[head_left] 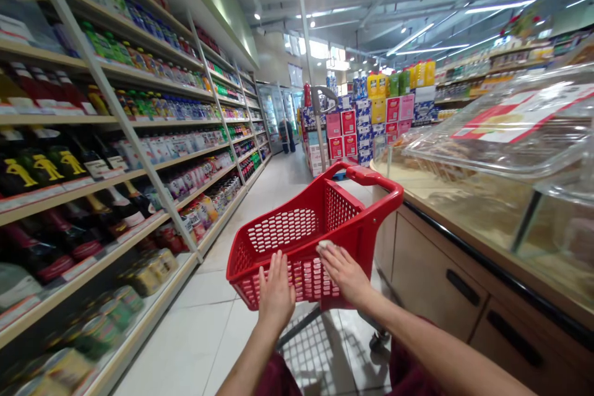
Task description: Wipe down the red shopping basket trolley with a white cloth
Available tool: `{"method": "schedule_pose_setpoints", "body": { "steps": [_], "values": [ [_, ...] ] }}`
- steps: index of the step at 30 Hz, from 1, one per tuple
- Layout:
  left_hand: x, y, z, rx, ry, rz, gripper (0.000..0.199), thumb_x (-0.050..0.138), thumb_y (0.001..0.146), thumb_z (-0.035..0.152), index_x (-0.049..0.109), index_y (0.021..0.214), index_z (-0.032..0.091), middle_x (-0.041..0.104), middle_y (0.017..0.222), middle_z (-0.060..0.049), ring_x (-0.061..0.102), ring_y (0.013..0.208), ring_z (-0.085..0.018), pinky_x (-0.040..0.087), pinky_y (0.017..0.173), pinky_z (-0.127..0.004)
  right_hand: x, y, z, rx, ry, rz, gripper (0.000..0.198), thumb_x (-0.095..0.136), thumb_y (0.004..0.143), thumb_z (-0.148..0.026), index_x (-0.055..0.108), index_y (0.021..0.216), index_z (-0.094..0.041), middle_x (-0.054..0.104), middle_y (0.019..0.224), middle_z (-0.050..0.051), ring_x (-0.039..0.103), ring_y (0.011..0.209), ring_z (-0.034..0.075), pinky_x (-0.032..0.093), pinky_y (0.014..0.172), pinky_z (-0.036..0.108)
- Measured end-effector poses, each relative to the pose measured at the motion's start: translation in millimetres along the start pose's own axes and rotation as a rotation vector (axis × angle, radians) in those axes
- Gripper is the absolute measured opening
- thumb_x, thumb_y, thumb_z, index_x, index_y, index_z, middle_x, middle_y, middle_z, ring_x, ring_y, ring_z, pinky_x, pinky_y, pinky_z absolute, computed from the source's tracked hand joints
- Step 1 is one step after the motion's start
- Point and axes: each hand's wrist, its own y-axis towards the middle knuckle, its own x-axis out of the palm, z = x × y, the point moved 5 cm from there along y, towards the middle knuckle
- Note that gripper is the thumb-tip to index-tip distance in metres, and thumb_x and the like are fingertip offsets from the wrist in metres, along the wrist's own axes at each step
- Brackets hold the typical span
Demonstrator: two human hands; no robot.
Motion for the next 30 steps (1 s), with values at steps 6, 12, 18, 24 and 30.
{"method": "schedule_pose_setpoints", "body": {
  "steps": [6, 12, 18, 24, 30],
  "values": [
    [5.3, 11.4, 3.9, -0.004, 0.005, -0.074, 0.060, 0.037, 0.070, 0.011, 0.028, 0.130, 0.009, 0.028, 0.138, -0.012, 0.023, 0.128, -0.021, 0.018, 0.104, -0.047, -11.2, -6.9, 12.2, 0.014, 0.011, 0.023, 0.038, 0.039, 0.085, -0.016, 0.045, 0.122, -0.016, 0.044, 0.130, 0.008, 0.028, 0.125, 0.020, 0.025, 0.102, 0.040],
    [15.2, 12.1, 5.7, 0.016, 0.041, -0.156, 0.064, 0.036, 0.068, 0.010, 0.026, 0.131, 0.010, 0.026, 0.140, -0.011, 0.021, 0.129, -0.022, 0.016, 0.104, -0.049, -20.4, -20.1, 38.3, 0.059, -0.068, 0.042, 0.033, 0.036, 0.087, -0.015, 0.052, 0.116, -0.016, 0.052, 0.122, 0.006, 0.038, 0.119, 0.018, 0.030, 0.099, 0.037],
    [12.6, 12.1, 8.9, -0.004, 0.023, -0.173, 0.063, 0.035, 0.068, 0.010, 0.026, 0.131, 0.008, 0.024, 0.140, -0.011, 0.021, 0.129, -0.021, 0.015, 0.104, -0.048, -39.8, -33.3, 59.2, 0.172, -0.144, 0.164, 0.037, 0.035, 0.085, -0.011, 0.050, 0.118, -0.014, 0.045, 0.129, 0.009, 0.033, 0.123, 0.022, 0.026, 0.100, 0.043],
    [9.1, 9.4, 5.3, -0.022, 0.027, -0.155, 0.061, 0.035, 0.070, 0.010, 0.028, 0.130, 0.009, 0.027, 0.139, -0.011, 0.022, 0.128, -0.021, 0.016, 0.104, -0.048, -62.9, -20.7, 71.1, 0.128, -0.094, 0.184, 0.037, 0.032, 0.083, -0.010, 0.056, 0.111, -0.016, 0.054, 0.120, 0.006, 0.040, 0.118, 0.018, 0.030, 0.097, 0.036],
    [9.9, 5.8, 1.4, -0.056, 0.049, -0.172, 0.062, 0.035, 0.070, 0.011, 0.026, 0.131, 0.010, 0.024, 0.140, -0.011, 0.022, 0.129, -0.021, 0.016, 0.103, -0.050, -100.4, 40.3, 128.7, 0.575, -0.153, 0.183, 0.037, 0.033, 0.083, -0.013, 0.055, 0.112, -0.008, 0.053, 0.119, 0.016, 0.042, 0.115, 0.025, 0.028, 0.095, 0.043]
  ]
}}
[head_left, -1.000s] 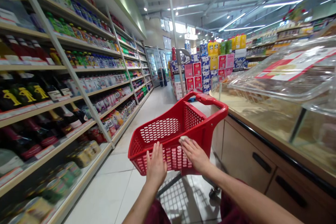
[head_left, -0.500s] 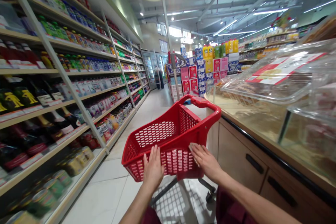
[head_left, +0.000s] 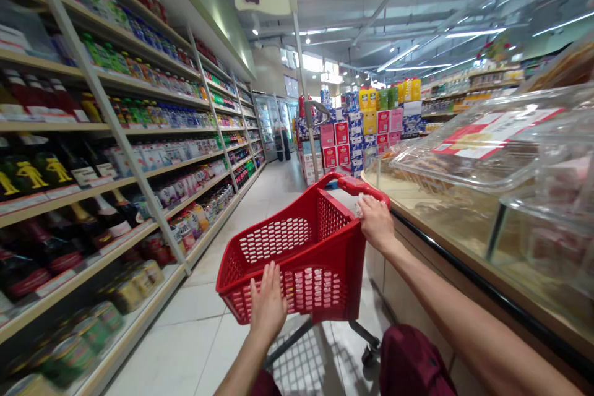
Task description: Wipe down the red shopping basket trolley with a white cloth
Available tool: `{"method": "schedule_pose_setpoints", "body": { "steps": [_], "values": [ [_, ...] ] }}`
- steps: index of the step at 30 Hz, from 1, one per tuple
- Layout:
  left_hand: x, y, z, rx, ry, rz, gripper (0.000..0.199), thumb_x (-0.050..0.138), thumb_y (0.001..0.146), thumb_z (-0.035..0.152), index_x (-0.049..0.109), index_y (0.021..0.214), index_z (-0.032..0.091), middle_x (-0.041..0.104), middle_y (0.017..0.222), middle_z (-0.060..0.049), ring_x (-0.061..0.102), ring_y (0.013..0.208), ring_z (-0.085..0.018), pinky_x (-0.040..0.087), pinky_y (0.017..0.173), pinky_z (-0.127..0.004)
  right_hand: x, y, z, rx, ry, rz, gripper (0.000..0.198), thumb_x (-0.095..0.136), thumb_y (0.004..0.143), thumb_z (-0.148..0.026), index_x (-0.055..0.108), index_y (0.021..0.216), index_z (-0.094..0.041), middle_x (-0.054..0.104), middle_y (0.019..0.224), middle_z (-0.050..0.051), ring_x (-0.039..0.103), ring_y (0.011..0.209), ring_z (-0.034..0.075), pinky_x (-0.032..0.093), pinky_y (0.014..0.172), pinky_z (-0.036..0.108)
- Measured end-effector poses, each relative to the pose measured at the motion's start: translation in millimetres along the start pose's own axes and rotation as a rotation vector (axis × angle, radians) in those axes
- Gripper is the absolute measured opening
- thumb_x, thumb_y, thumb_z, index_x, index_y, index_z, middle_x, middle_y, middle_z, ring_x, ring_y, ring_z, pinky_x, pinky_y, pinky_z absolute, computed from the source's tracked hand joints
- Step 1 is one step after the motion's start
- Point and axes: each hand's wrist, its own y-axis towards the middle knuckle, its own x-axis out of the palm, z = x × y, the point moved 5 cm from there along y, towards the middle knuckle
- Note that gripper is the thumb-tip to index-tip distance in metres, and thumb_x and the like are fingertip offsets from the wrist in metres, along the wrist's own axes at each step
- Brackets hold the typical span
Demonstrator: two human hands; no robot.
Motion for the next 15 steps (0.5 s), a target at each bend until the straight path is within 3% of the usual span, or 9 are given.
{"method": "schedule_pose_setpoints", "body": {
  "steps": [2, 4, 6, 8, 11, 12, 13, 15],
  "values": [
    [1.1, -0.4, -0.3, 0.000, 0.008, -0.007, 0.063, 0.034, 0.069, 0.010, 0.025, 0.131, 0.010, 0.023, 0.140, -0.010, 0.022, 0.129, -0.021, 0.016, 0.103, -0.050, 11.3, -0.9, -21.6, -0.072, 0.010, -0.095, 0.034, 0.036, 0.082, -0.014, 0.058, 0.107, -0.012, 0.058, 0.112, 0.012, 0.047, 0.109, 0.023, 0.029, 0.094, 0.041],
    [2.6, -0.6, -1.5, 0.001, 0.016, -0.007, 0.064, 0.034, 0.068, 0.010, 0.024, 0.132, 0.011, 0.022, 0.141, -0.010, 0.020, 0.129, -0.021, 0.016, 0.103, -0.050, 22.7, -16.1, -48.9, -0.300, 0.056, -0.165, 0.032, 0.039, 0.082, -0.016, 0.058, 0.108, -0.017, 0.058, 0.114, 0.007, 0.046, 0.110, 0.020, 0.025, 0.098, 0.038],
    [4.6, -0.6, -2.6, 0.008, 0.022, -0.009, 0.065, 0.034, 0.068, 0.010, 0.024, 0.132, 0.012, 0.022, 0.141, -0.009, 0.019, 0.130, -0.021, 0.014, 0.103, -0.051, 27.0, -28.9, -58.4, -0.460, 0.068, -0.203, 0.034, 0.039, 0.083, -0.017, 0.054, 0.113, -0.020, 0.053, 0.121, 0.005, 0.041, 0.116, 0.019, 0.020, 0.101, 0.038],
    [6.5, -0.4, -2.4, 0.020, 0.022, -0.008, 0.066, 0.035, 0.067, 0.010, 0.023, 0.132, 0.012, 0.022, 0.141, -0.008, 0.018, 0.130, -0.021, 0.013, 0.104, -0.051, 23.1, -25.2, -41.6, -0.392, 0.008, -0.204, 0.037, 0.036, 0.084, -0.015, 0.050, 0.118, -0.019, 0.050, 0.125, 0.006, 0.040, 0.117, 0.021, 0.017, 0.100, 0.043],
    [9.0, 0.5, 0.5, 0.006, 0.009, -0.013, 0.069, 0.037, 0.065, 0.012, 0.022, 0.133, 0.012, 0.018, 0.142, -0.008, 0.016, 0.130, -0.022, 0.014, 0.103, -0.051, 12.1, -8.2, -5.6, -0.084, -0.116, -0.160, 0.039, 0.033, 0.084, -0.014, 0.049, 0.119, -0.014, 0.048, 0.125, 0.012, 0.041, 0.116, 0.026, 0.018, 0.097, 0.049],
    [9.4, 0.9, 1.6, -0.006, 0.006, -0.015, 0.070, 0.037, 0.064, 0.013, 0.022, 0.133, 0.011, 0.018, 0.142, -0.009, 0.016, 0.130, -0.023, 0.015, 0.103, -0.052, 11.7, -7.1, -3.5, -0.041, -0.128, -0.157, 0.038, 0.033, 0.084, -0.015, 0.050, 0.118, -0.012, 0.048, 0.125, 0.013, 0.040, 0.116, 0.027, 0.019, 0.096, 0.049],
    [9.6, 1.1, 2.6, -0.018, 0.005, -0.016, 0.071, 0.037, 0.064, 0.013, 0.022, 0.132, 0.010, 0.017, 0.142, -0.009, 0.015, 0.130, -0.023, 0.015, 0.102, -0.052, 14.2, -9.2, -8.7, -0.057, -0.117, -0.166, 0.037, 0.034, 0.084, -0.016, 0.051, 0.117, -0.012, 0.048, 0.125, 0.013, 0.039, 0.117, 0.027, 0.020, 0.096, 0.048],
    [9.0, 1.4, 4.3, -0.023, 0.007, -0.016, 0.071, 0.036, 0.063, 0.013, 0.022, 0.132, 0.010, 0.018, 0.142, -0.009, 0.016, 0.130, -0.023, 0.015, 0.102, -0.053, 24.7, -21.0, -35.1, -0.239, -0.039, -0.212, 0.035, 0.036, 0.084, -0.020, 0.053, 0.115, -0.015, 0.049, 0.125, 0.009, 0.037, 0.119, 0.025, 0.020, 0.098, 0.045]
  ]
}}
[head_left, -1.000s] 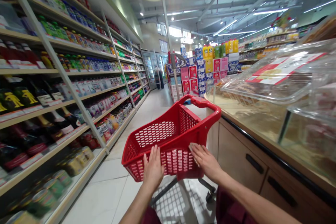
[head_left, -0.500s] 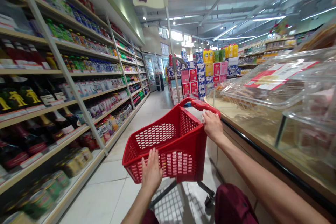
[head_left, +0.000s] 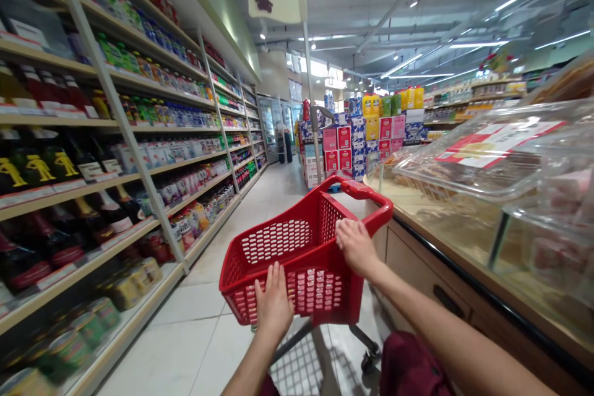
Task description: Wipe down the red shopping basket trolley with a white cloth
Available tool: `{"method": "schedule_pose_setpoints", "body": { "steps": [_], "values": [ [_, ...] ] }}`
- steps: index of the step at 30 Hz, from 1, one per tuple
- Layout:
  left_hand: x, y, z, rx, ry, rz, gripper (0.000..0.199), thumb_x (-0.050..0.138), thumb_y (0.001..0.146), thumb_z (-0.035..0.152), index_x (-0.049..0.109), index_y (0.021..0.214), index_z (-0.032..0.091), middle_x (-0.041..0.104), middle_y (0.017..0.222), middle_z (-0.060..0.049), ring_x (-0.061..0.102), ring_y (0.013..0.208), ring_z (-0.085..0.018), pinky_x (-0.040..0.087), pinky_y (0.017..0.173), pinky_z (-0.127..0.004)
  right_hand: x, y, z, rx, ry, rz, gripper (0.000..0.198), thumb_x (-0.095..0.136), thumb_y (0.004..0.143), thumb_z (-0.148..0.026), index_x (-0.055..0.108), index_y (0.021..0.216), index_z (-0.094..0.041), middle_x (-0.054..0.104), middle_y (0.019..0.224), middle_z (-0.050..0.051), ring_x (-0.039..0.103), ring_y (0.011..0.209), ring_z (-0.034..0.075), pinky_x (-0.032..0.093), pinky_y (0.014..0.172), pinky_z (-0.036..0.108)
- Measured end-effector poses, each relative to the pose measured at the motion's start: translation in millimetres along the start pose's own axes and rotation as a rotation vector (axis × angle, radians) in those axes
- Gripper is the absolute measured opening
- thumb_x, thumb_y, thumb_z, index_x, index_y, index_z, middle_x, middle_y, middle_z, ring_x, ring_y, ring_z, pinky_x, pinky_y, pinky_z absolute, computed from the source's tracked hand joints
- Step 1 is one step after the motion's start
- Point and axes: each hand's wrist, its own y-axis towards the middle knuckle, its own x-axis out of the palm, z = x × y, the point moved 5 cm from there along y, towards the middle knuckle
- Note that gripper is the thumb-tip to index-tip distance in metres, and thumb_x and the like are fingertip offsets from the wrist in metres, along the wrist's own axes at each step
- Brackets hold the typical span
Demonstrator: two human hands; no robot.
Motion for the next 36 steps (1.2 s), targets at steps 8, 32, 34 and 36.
{"method": "schedule_pose_setpoints", "body": {
  "steps": [8, 32, 34, 36],
  "values": [
    [-1.7, -2.0, -1.0, 0.015, 0.008, -0.012, 0.073, 0.037, 0.062, 0.010, 0.020, 0.133, 0.011, 0.018, 0.142, -0.009, 0.015, 0.131, -0.023, 0.014, 0.104, -0.051, 7.0, 5.6, -11.0, 0.166, -0.003, -0.008, 0.037, 0.032, 0.085, -0.015, 0.051, 0.117, -0.017, 0.047, 0.126, 0.010, 0.038, 0.118, 0.026, 0.018, 0.098, 0.049],
    [0.9, -11.0, -6.2, -0.019, -0.042, 0.051, 0.069, 0.037, 0.064, 0.010, 0.023, 0.132, 0.011, 0.019, 0.142, -0.008, 0.018, 0.130, -0.021, 0.012, 0.104, -0.053, 19.2, 9.3, -41.2, 0.091, 0.041, -0.097, 0.037, 0.030, 0.087, -0.016, 0.051, 0.117, -0.015, 0.045, 0.128, 0.010, 0.034, 0.121, 0.027, 0.017, 0.099, 0.051],
    [1.4, -12.5, -7.4, 0.006, -0.026, 0.063, 0.068, 0.037, 0.065, 0.011, 0.024, 0.132, 0.011, 0.020, 0.142, -0.007, 0.019, 0.130, -0.021, 0.012, 0.104, -0.052, 27.3, 7.0, -71.0, -0.047, 0.109, -0.176, 0.037, 0.032, 0.087, -0.017, 0.050, 0.118, -0.016, 0.044, 0.130, 0.009, 0.032, 0.123, 0.025, 0.016, 0.101, 0.047],
    [0.6, -14.6, -12.0, 0.002, -0.001, 0.099, 0.066, 0.037, 0.067, 0.013, 0.025, 0.131, 0.011, 0.023, 0.141, -0.007, 0.021, 0.129, -0.021, 0.013, 0.104, -0.052, 31.5, 4.5, -95.6, -0.162, 0.167, -0.213, 0.037, 0.032, 0.087, -0.019, 0.048, 0.120, -0.019, 0.043, 0.131, 0.007, 0.031, 0.124, 0.022, 0.015, 0.102, 0.045]
  ]
}}
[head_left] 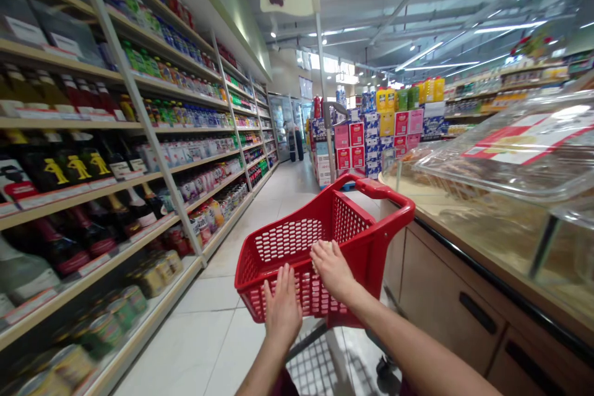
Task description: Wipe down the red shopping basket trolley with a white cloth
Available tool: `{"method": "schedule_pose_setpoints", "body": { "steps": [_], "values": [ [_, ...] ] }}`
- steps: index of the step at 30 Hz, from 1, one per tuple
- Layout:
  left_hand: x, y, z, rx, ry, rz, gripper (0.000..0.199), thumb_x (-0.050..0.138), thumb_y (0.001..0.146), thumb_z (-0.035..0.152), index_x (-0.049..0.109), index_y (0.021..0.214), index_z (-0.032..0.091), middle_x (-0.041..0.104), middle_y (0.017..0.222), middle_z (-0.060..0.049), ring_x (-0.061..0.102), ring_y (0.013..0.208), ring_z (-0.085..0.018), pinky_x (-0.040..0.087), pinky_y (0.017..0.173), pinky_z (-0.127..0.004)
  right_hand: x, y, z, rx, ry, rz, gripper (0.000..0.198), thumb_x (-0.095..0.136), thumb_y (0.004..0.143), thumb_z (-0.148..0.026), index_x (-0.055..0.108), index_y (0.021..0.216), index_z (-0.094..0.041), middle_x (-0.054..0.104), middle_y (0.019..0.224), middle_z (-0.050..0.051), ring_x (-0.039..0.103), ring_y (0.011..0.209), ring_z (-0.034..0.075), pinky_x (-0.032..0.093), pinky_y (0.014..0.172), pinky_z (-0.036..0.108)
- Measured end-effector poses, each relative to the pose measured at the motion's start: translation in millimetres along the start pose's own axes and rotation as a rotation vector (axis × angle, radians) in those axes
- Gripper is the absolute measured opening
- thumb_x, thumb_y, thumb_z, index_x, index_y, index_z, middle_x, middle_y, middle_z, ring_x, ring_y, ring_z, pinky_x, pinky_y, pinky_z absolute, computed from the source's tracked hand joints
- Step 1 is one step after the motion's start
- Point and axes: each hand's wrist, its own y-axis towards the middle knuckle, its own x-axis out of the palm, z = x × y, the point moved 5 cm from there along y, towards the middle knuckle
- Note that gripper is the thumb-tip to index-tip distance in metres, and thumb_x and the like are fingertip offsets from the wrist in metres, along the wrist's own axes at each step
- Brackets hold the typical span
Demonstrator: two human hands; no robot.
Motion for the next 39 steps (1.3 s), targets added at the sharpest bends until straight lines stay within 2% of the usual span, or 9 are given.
{"method": "schedule_pose_setpoints", "body": {
  "steps": [2, 7, 12, 15, 19, 24, 27, 34, 39],
  "values": [
    [-1.6, -2.5, -6.7, -0.026, 0.020, 0.054, 0.063, 0.036, 0.068, 0.013, 0.027, 0.131, 0.011, 0.026, 0.139, -0.008, 0.023, 0.128, -0.021, 0.014, 0.104, -0.051, -1.4, 1.3, -2.0, 0.025, 0.018, 0.000, 0.038, 0.031, 0.087, -0.019, 0.047, 0.122, -0.019, 0.042, 0.131, 0.006, 0.030, 0.124, 0.022, 0.014, 0.103, 0.045],
    [2.5, -8.7, -16.6, -0.027, 0.024, 0.151, 0.059, 0.036, 0.069, 0.012, 0.033, 0.128, 0.012, 0.031, 0.137, -0.009, 0.027, 0.127, -0.021, 0.017, 0.103, -0.050, -17.1, 1.5, 25.6, 0.311, 0.012, 0.035, 0.041, 0.028, 0.086, -0.015, 0.047, 0.122, -0.014, 0.042, 0.130, 0.011, 0.031, 0.123, 0.026, 0.011, 0.101, 0.049],
    [0.1, -2.4, -15.7, 0.013, -0.040, 0.261, 0.060, 0.035, 0.071, 0.010, 0.027, 0.131, 0.013, 0.035, 0.135, -0.010, 0.032, 0.124, -0.021, 0.018, 0.103, -0.050, -0.6, 8.9, -19.5, 0.070, 0.136, -0.031, 0.057, 0.040, 0.077, -0.025, 0.032, 0.131, -0.009, 0.034, 0.136, 0.013, 0.024, 0.126, 0.026, 0.006, 0.103, 0.046],
    [-14.5, 16.7, 4.1, 0.105, -0.129, 0.296, 0.059, 0.032, 0.076, 0.010, 0.019, 0.133, 0.014, 0.033, 0.136, -0.012, 0.029, 0.126, -0.019, 0.020, 0.103, -0.048, 3.5, 8.7, -22.8, 0.012, 0.165, -0.071, 0.076, 0.046, 0.069, -0.029, 0.017, 0.136, -0.007, 0.023, 0.140, 0.013, 0.017, 0.129, 0.026, 0.002, 0.103, 0.048],
    [-24.9, 50.6, 54.6, 0.285, -0.293, 0.176, 0.055, 0.033, 0.079, 0.017, 0.020, 0.133, 0.018, 0.029, 0.139, -0.008, 0.024, 0.128, -0.018, 0.026, 0.101, -0.046, -5.0, -2.3, 13.9, -0.017, 0.120, -0.113, 0.081, 0.050, 0.064, -0.033, 0.021, 0.135, -0.009, 0.019, 0.141, 0.013, 0.013, 0.130, 0.027, 0.003, 0.102, 0.050],
    [-13.9, 74.4, 86.0, 0.161, -0.327, 0.186, 0.046, 0.040, 0.079, 0.021, 0.038, 0.125, 0.019, 0.042, 0.131, -0.007, 0.034, 0.122, -0.021, 0.026, 0.101, -0.050, -31.6, -22.0, 75.3, 0.150, -0.064, -0.023, 0.062, 0.051, 0.068, -0.034, 0.041, 0.125, -0.010, 0.033, 0.135, 0.016, 0.023, 0.126, 0.030, 0.005, 0.101, 0.053],
    [-4.6, 69.7, 72.8, 0.173, -0.246, 0.266, 0.048, 0.039, 0.077, 0.012, 0.041, 0.123, 0.024, 0.047, 0.127, -0.004, 0.037, 0.121, -0.021, 0.022, 0.102, -0.051, -41.1, -28.2, 88.8, 0.159, -0.097, 0.042, 0.045, 0.045, 0.075, -0.026, 0.049, 0.118, -0.014, 0.048, 0.125, 0.012, 0.035, 0.120, 0.027, 0.009, 0.100, 0.052],
    [5.7, 32.9, -28.9, 0.030, -0.020, 0.408, 0.055, 0.028, 0.074, 0.000, 0.044, 0.121, 0.023, 0.052, 0.122, -0.007, 0.045, 0.114, -0.020, 0.014, 0.103, -0.052, -37.5, -30.7, 77.4, 0.144, -0.104, 0.221, 0.038, 0.042, 0.077, -0.023, 0.054, 0.112, -0.016, 0.055, 0.116, 0.010, 0.041, 0.114, 0.026, 0.011, 0.100, 0.050],
    [3.4, 33.9, -4.3, 0.194, -0.079, 0.455, 0.051, 0.030, 0.075, 0.002, 0.046, 0.120, 0.020, 0.051, 0.123, -0.007, 0.041, 0.118, -0.017, 0.015, 0.105, -0.044, -42.2, -30.1, 79.3, 0.144, -0.120, 0.263, 0.033, 0.043, 0.078, -0.026, 0.058, 0.106, -0.016, 0.060, 0.109, 0.010, 0.046, 0.107, 0.025, 0.012, 0.099, 0.050]
  ]
}}
